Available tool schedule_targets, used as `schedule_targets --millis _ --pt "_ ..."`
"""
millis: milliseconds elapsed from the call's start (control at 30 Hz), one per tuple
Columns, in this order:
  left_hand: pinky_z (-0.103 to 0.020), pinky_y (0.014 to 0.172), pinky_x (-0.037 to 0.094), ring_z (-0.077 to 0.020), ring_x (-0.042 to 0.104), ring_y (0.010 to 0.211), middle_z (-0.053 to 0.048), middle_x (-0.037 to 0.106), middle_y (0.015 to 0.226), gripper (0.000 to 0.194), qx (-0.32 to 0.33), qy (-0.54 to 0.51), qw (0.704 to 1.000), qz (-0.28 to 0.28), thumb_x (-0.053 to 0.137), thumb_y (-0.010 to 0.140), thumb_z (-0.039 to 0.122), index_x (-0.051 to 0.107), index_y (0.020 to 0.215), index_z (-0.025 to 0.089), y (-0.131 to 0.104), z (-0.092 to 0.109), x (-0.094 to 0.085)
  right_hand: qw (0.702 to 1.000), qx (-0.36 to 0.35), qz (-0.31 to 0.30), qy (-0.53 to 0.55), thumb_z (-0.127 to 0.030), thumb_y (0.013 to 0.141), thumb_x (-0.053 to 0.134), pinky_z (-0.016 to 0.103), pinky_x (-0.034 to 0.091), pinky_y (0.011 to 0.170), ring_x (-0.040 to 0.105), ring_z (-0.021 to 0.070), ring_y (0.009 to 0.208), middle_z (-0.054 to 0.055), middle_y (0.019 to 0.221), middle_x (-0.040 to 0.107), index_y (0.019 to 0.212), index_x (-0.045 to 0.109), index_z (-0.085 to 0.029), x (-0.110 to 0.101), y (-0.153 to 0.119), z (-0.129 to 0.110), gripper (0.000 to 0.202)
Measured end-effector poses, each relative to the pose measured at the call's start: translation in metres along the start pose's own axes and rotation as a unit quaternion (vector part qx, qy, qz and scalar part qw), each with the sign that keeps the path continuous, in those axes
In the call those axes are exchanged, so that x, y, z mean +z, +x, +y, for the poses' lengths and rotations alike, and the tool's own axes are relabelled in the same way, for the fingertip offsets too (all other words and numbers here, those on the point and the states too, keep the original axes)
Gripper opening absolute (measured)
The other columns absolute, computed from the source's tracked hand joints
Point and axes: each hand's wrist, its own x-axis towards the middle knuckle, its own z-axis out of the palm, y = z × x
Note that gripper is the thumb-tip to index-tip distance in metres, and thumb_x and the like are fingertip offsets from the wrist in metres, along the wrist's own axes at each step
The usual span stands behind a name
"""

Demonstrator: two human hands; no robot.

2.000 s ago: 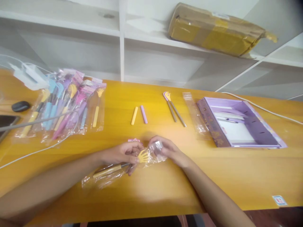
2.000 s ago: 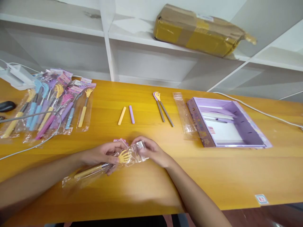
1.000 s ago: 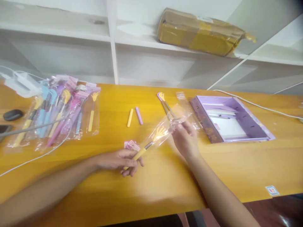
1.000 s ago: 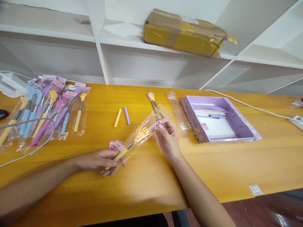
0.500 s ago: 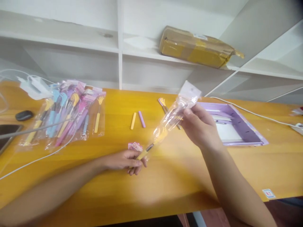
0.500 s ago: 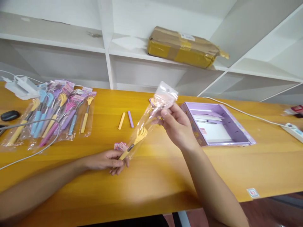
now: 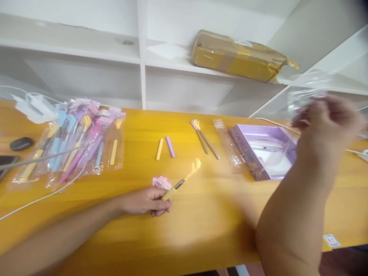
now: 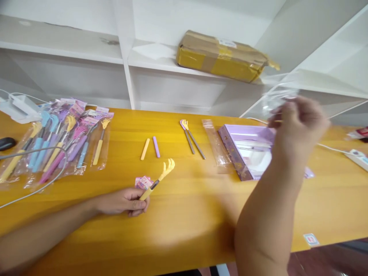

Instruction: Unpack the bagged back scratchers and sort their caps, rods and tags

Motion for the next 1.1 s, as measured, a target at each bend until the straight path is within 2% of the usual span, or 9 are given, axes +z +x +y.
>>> schedule_targets --millis 167,300,533,667,800,900,967,1033,1100 --pt "-0.025 0.065 0.040 -0.0109 0.046 0.066 0.003 0.053 0.078 0.047 -0.006 0.002 1.000 0.009 0.062 0.103 0.064 0.059 0.096 0.018 -0.001 -0.001 0.000 0.974 0.042 -0.152 -0.163 -0.007 0.087 0.064 0.033 0.046 0.069 0.059 0.0138 0.061 0.004 0.078 0.072 0.126 0.071 -0.013 0.043 -0.023 0.056 0.040" --pt "-0.025 0.065 0.039 -0.0112 0.046 0.067 0.003 0.052 0.079 0.047 -0.007 -0.001 1.000 0.007 0.062 0.103 0.064 0.059 0.098 0.018 -0.001 -0.002 0.000 0.969 -0.005 -0.162 -0.188 -0.013 0.090 0.060 0.037 0.049 0.089 0.066 0.0199 0.089 0.012 0.105 0.076 0.140 0.065 -0.013 0.066 -0.045 0.090 0.050" --pt "-0.025 0.065 0.039 -0.0112 0.045 0.066 0.003 0.052 0.078 0.048 -0.007 -0.002 1.000 0.007 0.062 0.102 0.066 0.059 0.097 0.018 -0.001 0.001 0.001 0.931 -0.063 -0.205 -0.296 -0.015 0.090 0.051 0.045 0.051 0.099 0.064 0.0284 0.104 0.018 0.114 0.073 0.148 0.060 -0.009 0.077 -0.056 0.109 0.059" --pt "-0.025 0.065 0.039 -0.0112 0.046 0.067 0.003 0.052 0.078 0.051 -0.012 -0.001 1.000 0.016 0.062 0.101 0.069 0.059 0.097 0.018 -0.002 0.002 0.002 0.923 -0.116 -0.206 -0.304 -0.019 0.088 0.054 0.048 0.049 0.106 0.060 0.0305 0.115 0.022 0.126 0.064 0.128 0.072 -0.011 0.075 -0.058 0.112 0.045" --pt "-0.025 0.065 0.041 -0.0112 0.046 0.067 0.003 0.053 0.079 0.052 -0.011 -0.003 1.000 0.020 0.062 0.101 0.070 0.059 0.097 0.018 -0.002 0.003 0.003 0.943 -0.156 -0.151 -0.251 -0.019 0.087 0.053 0.047 0.049 0.107 0.063 0.0286 0.112 0.018 0.117 0.066 0.106 0.077 -0.015 0.073 -0.053 0.086 0.030" --pt "-0.026 0.065 0.041 -0.0111 0.046 0.067 0.003 0.053 0.077 0.053 -0.012 0.002 1.000 0.023 0.060 0.101 0.071 0.060 0.096 0.018 -0.002 0.005 0.003 0.974 -0.083 -0.157 -0.140 -0.021 0.088 0.054 0.039 0.054 0.089 0.067 0.0206 0.084 0.009 0.101 0.070 0.096 0.074 -0.019 0.075 -0.058 0.044 0.021" --pt "-0.026 0.065 0.040 -0.0113 0.046 0.066 0.003 0.053 0.076 0.056 -0.019 0.003 0.999 0.033 0.060 0.100 0.074 0.060 0.096 0.018 -0.002 0.006 0.004 0.974 -0.015 -0.224 -0.031 -0.024 0.087 0.057 0.031 0.052 0.075 0.063 0.0153 0.071 0.004 0.091 0.069 0.094 0.070 -0.019 0.075 -0.076 0.014 0.016" --pt "-0.026 0.064 0.040 -0.0115 0.047 0.065 0.003 0.054 0.076 0.059 -0.027 0.000 0.998 0.048 0.058 0.099 0.076 0.061 0.097 0.017 -0.002 0.004 0.005 0.931 0.031 -0.358 0.067 -0.026 0.086 0.063 0.026 0.049 0.071 0.059 0.0123 0.069 0.001 0.087 0.066 0.093 0.067 -0.019 0.070 -0.111 -0.012 0.011" --pt "-0.026 0.063 0.041 -0.0117 0.049 0.064 0.002 0.056 0.075 0.061 -0.027 -0.008 0.998 0.062 0.055 0.100 0.078 0.060 0.096 0.018 -0.001 0.001 0.005 0.823 0.082 -0.543 0.145 -0.033 0.086 0.070 0.024 0.047 0.069 0.057 0.0127 0.073 0.000 0.085 0.062 0.098 0.066 -0.019 0.061 -0.159 -0.030 0.019"
